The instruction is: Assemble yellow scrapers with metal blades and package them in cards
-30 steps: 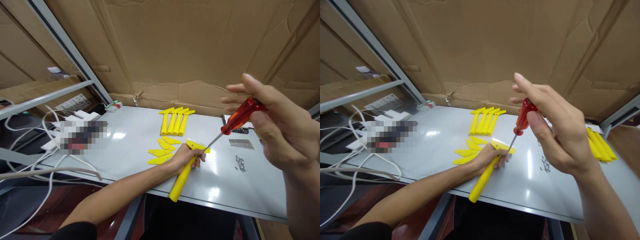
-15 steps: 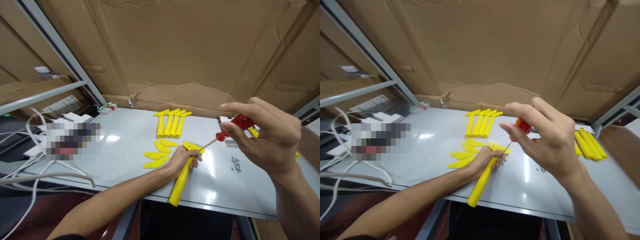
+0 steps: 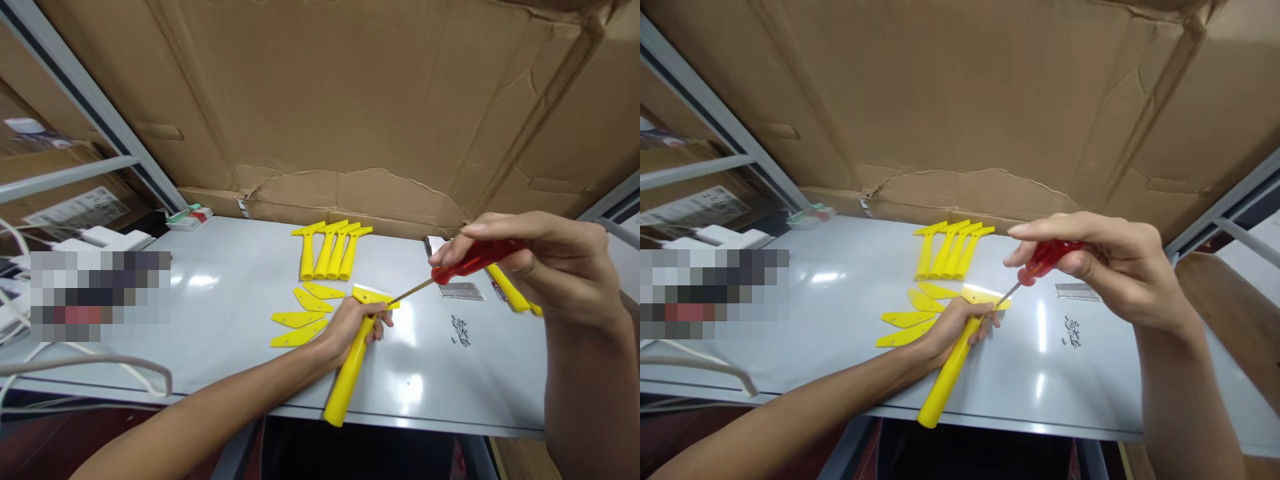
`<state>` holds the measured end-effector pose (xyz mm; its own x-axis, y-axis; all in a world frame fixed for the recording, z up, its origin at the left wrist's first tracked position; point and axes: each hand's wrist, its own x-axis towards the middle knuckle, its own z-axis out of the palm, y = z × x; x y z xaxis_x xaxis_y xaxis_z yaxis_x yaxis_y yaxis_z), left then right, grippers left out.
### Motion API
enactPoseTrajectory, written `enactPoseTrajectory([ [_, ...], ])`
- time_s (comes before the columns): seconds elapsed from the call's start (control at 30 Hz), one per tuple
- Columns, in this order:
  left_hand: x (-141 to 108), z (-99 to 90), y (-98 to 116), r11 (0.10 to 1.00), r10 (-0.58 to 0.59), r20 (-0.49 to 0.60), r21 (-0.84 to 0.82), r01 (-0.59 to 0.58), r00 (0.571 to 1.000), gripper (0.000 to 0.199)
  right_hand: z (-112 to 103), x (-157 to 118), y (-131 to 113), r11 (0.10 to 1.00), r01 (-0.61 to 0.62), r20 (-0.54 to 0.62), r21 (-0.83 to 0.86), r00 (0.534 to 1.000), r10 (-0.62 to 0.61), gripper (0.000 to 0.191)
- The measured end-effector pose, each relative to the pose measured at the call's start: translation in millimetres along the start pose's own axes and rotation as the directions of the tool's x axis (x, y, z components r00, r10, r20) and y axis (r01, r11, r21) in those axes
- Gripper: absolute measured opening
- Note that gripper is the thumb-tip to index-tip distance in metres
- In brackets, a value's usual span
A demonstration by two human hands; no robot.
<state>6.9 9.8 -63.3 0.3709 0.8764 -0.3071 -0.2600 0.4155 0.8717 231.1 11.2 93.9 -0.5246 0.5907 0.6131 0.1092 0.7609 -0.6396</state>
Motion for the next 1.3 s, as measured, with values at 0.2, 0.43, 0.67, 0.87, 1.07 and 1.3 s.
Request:
enactPoseTrajectory([
  [0.2, -1, -0.7, 1, 1.0, 0.011, 0.005, 0.001, -0.011, 1.0, 0.022, -16, 7, 20, 0.95, 0.034, 0.244, 0.31, 0.963, -0.114, 0.021],
  [0.43, -1, -1.0, -3, 0.997, 0.033, 0.002, 0.073, -0.034, 0.999, 0.026, 20, 5, -9, 0.998, 0.058, -0.068, 0.004, 0.996, -0.058, 0.025],
  [0.67, -2, -0.4, -5, 0.995, 0.053, -0.025, 0.085, -0.051, 0.998, 0.028, 58, -8, -35, 0.827, -0.121, -0.398, -0.55, 0.908, -0.132, 0.032],
  [0.87, -3, 0.0, -6, 0.993, 0.065, -0.002, 0.096, -0.064, 0.998, 0.027, 68, -8, -33, 0.656, 0.002, -0.296, -0.754, 0.891, -0.343, 0.02],
  [1.07, -4, 1.5, -3, 0.997, 0.054, 0.006, 0.063, -0.055, 0.999, 0.026, 46, 1, -25, 0.972, 0.056, -0.109, -0.23, 0.991, -0.083, 0.032],
  [1.3, -3, 2.5, -4, 0.997, 0.007, 0.0, 0.076, -0.007, 1.0, 0.025, 8, 6, -5, 0.992, -0.037, 0.066, 0.121, 0.997, 0.03, 0.028],
])
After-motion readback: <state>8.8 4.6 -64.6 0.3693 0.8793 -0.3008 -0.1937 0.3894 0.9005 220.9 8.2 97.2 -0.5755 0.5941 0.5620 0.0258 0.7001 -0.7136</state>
